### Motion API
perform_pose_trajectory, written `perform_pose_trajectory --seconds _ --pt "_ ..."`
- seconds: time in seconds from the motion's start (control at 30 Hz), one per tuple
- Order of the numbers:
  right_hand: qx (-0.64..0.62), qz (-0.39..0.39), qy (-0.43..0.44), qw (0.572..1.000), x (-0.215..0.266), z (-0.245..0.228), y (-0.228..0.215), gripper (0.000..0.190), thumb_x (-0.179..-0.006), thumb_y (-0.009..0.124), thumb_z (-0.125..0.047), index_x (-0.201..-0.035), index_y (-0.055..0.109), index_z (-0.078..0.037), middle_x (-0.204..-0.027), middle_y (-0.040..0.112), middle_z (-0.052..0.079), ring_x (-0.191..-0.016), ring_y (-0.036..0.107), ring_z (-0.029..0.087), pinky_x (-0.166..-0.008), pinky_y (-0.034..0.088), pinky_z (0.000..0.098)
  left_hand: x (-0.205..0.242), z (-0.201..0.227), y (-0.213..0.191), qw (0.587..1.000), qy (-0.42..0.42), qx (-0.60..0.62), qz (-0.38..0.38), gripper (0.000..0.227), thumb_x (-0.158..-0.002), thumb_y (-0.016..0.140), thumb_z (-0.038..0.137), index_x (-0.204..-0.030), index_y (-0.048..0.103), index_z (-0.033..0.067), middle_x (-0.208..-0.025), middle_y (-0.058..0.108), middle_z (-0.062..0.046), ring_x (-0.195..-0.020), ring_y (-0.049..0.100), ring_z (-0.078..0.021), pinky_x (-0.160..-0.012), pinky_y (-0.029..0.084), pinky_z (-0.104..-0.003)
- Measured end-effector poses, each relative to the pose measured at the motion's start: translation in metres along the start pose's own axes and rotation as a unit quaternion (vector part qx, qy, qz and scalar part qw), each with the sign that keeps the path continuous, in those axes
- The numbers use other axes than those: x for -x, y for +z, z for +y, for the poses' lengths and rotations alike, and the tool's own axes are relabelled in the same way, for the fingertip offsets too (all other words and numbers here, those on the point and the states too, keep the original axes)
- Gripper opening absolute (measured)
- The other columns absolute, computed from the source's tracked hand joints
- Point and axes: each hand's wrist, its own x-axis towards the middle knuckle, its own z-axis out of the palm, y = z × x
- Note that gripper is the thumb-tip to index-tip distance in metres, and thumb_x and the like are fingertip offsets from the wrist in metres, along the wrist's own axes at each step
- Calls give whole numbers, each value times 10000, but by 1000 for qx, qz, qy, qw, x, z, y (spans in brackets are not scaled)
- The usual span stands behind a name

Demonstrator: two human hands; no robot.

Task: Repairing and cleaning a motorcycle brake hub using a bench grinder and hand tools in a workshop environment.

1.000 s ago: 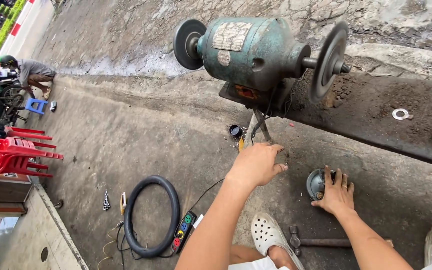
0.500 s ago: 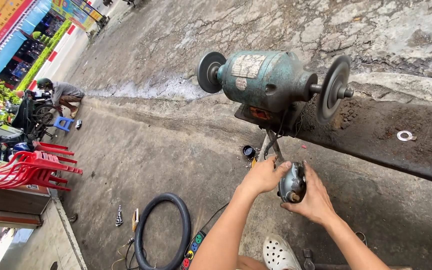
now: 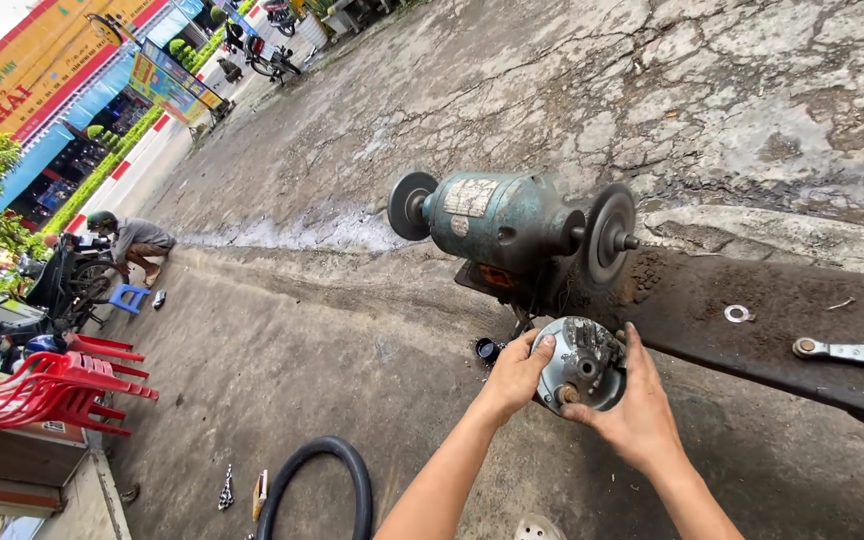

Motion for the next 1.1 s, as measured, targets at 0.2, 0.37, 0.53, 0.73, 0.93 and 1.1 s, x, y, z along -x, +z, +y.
perform_pose_trajectory --seconds 0.2,0.37,0.53,0.73,0.93,1.1 --pt "-65 -104 54 991 -20 -2 -48 1023 -656 747 -568 -1565 433 -218 -1524 588 46 -1384 569 218 -1132 433 386 -34 -17 0 988 -66 141 -14 384 -1056 545 397 -1237 670 83 -980 732 -24 -802 639 -94 -737 537 -270" --pt "-234 -72 153 957 -22 -14 -46 755 -823 772 -209 -1516 505 -76 -1144 739 193 -802 679 276 -509 558 411 -41 8 12 981 -132 124 65 232 -1050 584 258 -1101 690 58 -926 732 -71 -746 676 -168 -619 574 -349" --pt "-223 -37 151 962 -25 -10 -44 622 -939 688 -248 -1520 535 -86 -730 706 208 -503 622 270 -502 515 380 -56 0 22 985 -9 98 143 208 -1008 570 160 -1003 751 57 -904 730 -9 -827 630 -117 -742 518 -291" --pt "10 -12 123 992 -31 -15 -50 723 -973 507 -501 -1577 455 -106 -1148 783 190 -858 731 287 -893 503 404 -71 0 31 964 -12 210 165 196 -1051 551 114 -978 719 44 -804 682 -45 -591 600 -119 -501 545 -264" --pt "-60 29 41 997 -55 7 -45 564 -1036 571 -367 -1414 594 50 -533 703 210 -536 727 322 -629 561 448 -94 -13 31 958 5 136 253 250 -940 636 225 -927 787 26 -747 680 -94 -689 629 -151 -591 562 -329" --pt "-79 47 34 995 -58 11 -45 519 -1025 595 -344 -1381 639 32 -532 691 207 -562 732 349 -670 560 474 -98 -10 30 957 -12 82 277 250 -927 650 291 -909 812 101 -755 720 -103 -764 656 -185 -677 546 -392"
